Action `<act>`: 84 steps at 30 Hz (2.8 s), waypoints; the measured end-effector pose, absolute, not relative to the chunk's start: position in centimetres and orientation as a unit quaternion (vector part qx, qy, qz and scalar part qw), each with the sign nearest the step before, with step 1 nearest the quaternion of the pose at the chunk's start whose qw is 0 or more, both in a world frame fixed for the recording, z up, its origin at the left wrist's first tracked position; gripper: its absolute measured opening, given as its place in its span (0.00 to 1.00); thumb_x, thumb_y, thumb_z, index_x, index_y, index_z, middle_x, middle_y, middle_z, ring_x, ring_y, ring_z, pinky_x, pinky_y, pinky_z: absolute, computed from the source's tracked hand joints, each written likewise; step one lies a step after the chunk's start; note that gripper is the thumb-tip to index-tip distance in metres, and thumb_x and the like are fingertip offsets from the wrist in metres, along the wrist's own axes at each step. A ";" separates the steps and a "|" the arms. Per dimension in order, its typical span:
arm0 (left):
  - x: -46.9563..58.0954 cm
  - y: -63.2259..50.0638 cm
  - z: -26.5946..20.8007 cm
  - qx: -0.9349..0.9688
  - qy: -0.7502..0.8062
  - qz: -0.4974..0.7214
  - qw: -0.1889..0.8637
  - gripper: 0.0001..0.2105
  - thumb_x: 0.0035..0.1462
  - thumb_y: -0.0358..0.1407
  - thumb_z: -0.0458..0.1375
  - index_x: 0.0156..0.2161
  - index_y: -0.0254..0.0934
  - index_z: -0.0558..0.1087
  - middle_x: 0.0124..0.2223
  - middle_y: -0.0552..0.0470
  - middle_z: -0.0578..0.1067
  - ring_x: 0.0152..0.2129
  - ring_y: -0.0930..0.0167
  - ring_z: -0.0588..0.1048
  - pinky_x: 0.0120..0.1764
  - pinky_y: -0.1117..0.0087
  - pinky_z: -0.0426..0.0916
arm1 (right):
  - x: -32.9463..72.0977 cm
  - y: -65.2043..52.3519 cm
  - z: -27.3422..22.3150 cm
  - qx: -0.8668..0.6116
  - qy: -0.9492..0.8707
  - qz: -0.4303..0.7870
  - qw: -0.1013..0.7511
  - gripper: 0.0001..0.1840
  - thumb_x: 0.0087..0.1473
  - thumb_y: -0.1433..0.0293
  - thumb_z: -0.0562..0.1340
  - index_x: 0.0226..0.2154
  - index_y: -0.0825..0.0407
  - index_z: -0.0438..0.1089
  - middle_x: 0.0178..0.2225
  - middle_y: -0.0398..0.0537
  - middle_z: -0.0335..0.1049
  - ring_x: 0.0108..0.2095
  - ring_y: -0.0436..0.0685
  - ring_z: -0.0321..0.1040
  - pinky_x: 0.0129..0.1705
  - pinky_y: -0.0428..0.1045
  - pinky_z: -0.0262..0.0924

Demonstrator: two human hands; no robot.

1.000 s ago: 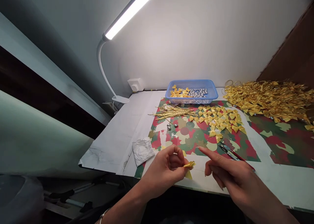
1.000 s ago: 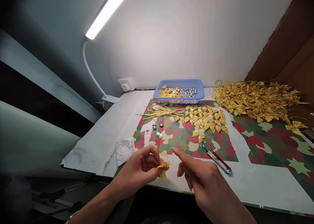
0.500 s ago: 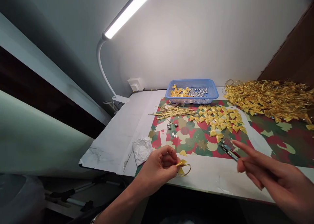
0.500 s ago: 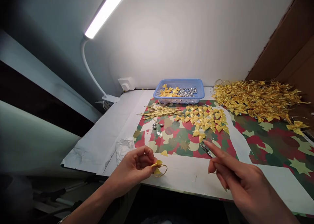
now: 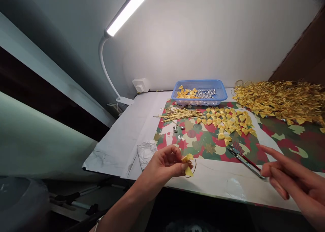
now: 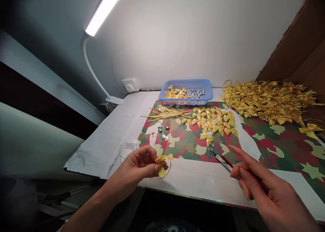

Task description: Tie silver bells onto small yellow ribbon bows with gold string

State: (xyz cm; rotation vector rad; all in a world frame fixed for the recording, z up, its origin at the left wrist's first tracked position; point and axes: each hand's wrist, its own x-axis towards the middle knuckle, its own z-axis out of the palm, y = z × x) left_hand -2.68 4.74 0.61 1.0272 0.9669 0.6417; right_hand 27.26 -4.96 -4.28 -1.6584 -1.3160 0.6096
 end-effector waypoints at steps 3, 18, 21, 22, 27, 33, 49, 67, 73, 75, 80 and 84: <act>-2.7 4.3 0.5 0.447 0.416 0.283 0.740 0.06 0.54 0.32 0.68 0.33 0.35 0.74 0.34 0.52 0.80 0.31 0.74 0.77 0.37 0.74 0.71 | 26.9 -4.6 -5.0 -0.671 -0.537 0.307 0.409 0.19 0.63 0.56 0.54 0.52 0.43 0.69 0.29 0.43 0.73 0.20 0.49 0.65 0.24 0.44 0.66; -0.5 3.5 -0.9 0.476 0.439 0.259 0.717 0.06 0.57 0.36 0.65 0.37 0.38 0.84 0.41 0.48 0.82 0.41 0.64 0.78 0.43 0.70 0.73 | 24.1 -1.6 -6.0 -0.785 -0.607 -0.066 0.104 0.09 0.59 0.62 0.57 0.33 0.50 0.68 0.33 0.48 0.74 0.22 0.56 0.68 0.20 0.49 0.51; -0.3 3.4 -1.2 0.463 0.441 0.258 0.724 0.09 0.56 0.38 0.66 0.40 0.37 0.83 0.40 0.46 0.83 0.40 0.63 0.79 0.44 0.68 0.73 | 23.8 -1.7 -6.1 -0.772 -0.620 -0.099 0.098 0.12 0.63 0.64 0.53 0.33 0.51 0.68 0.30 0.48 0.72 0.21 0.55 0.66 0.20 0.49 0.49; -0.2 3.4 -1.2 0.448 0.442 0.263 0.731 0.09 0.55 0.38 0.67 0.40 0.38 0.82 0.40 0.47 0.84 0.40 0.63 0.80 0.45 0.67 0.74 | 23.8 -1.7 -6.2 -0.767 -0.624 -0.108 0.107 0.13 0.64 0.65 0.51 0.34 0.51 0.68 0.30 0.49 0.72 0.22 0.55 0.67 0.21 0.49 0.50; -0.1 2.8 -1.2 0.416 0.440 0.282 0.744 0.09 0.52 0.33 0.69 0.40 0.38 0.80 0.40 0.49 0.83 0.41 0.64 0.81 0.44 0.69 0.74 | 23.6 -2.4 -4.8 -0.689 -0.652 0.025 0.315 0.12 0.66 0.67 0.51 0.37 0.51 0.69 0.34 0.50 0.73 0.34 0.58 0.69 0.36 0.50 0.61; -0.4 2.2 -0.6 0.442 0.448 0.315 0.710 0.08 0.53 0.31 0.68 0.40 0.37 0.80 0.40 0.49 0.82 0.37 0.67 0.80 0.40 0.73 0.74 | 20.4 -3.8 -1.7 -0.545 -0.429 0.587 0.417 0.21 0.66 0.53 0.51 0.35 0.50 0.70 0.25 0.44 0.62 0.24 0.51 0.59 0.24 0.44 0.57; -1.2 2.3 0.7 0.452 0.482 0.378 0.649 0.10 0.51 0.28 0.68 0.39 0.40 0.81 0.37 0.52 0.83 0.35 0.68 0.81 0.37 0.78 0.76 | 17.7 -3.1 -1.9 -0.503 -0.772 0.218 0.322 0.14 0.68 0.65 0.48 0.43 0.49 0.67 0.29 0.46 0.66 0.23 0.53 0.66 0.24 0.46 0.62; -0.8 1.1 0.7 0.501 0.469 0.426 0.589 0.11 0.55 0.24 0.63 0.40 0.43 0.78 0.38 0.56 0.78 0.33 0.74 0.78 0.36 0.81 0.76 | 17.9 -3.1 -2.8 -0.507 -0.793 0.120 0.316 0.09 0.68 0.69 0.50 0.45 0.52 0.63 0.30 0.46 0.65 0.26 0.53 0.65 0.26 0.46 0.58; -0.7 0.9 0.5 0.498 0.447 0.428 0.607 0.12 0.57 0.24 0.63 0.41 0.45 0.78 0.40 0.56 0.77 0.36 0.74 0.77 0.39 0.80 0.75 | 17.8 -3.0 -3.2 -0.503 -0.790 0.128 0.326 0.08 0.67 0.71 0.51 0.45 0.52 0.64 0.30 0.46 0.64 0.26 0.53 0.64 0.26 0.46 0.57; -0.8 0.9 0.4 0.498 0.448 0.424 0.610 0.11 0.57 0.24 0.63 0.41 0.44 0.78 0.39 0.56 0.76 0.36 0.74 0.77 0.39 0.80 0.75 | 17.8 -2.9 -3.4 -0.502 -0.787 0.132 0.334 0.09 0.67 0.72 0.51 0.46 0.52 0.64 0.30 0.46 0.64 0.26 0.53 0.64 0.26 0.46 0.58; -0.9 0.7 0.5 0.505 0.451 0.411 0.611 0.10 0.57 0.26 0.63 0.41 0.44 0.78 0.39 0.55 0.76 0.36 0.73 0.76 0.37 0.80 0.75 | 17.7 -2.9 -3.2 -0.499 -0.776 0.150 0.355 0.09 0.66 0.74 0.52 0.45 0.51 0.65 0.29 0.45 0.64 0.26 0.52 0.64 0.26 0.45 0.58; -0.9 0.8 0.5 0.492 0.459 0.405 0.619 0.09 0.57 0.27 0.64 0.41 0.44 0.78 0.39 0.54 0.77 0.36 0.72 0.76 0.38 0.79 0.74 | 18.1 -2.8 -2.8 -0.522 -0.752 0.150 0.373 0.10 0.67 0.72 0.50 0.45 0.51 0.66 0.30 0.45 0.65 0.26 0.51 0.65 0.28 0.45 0.59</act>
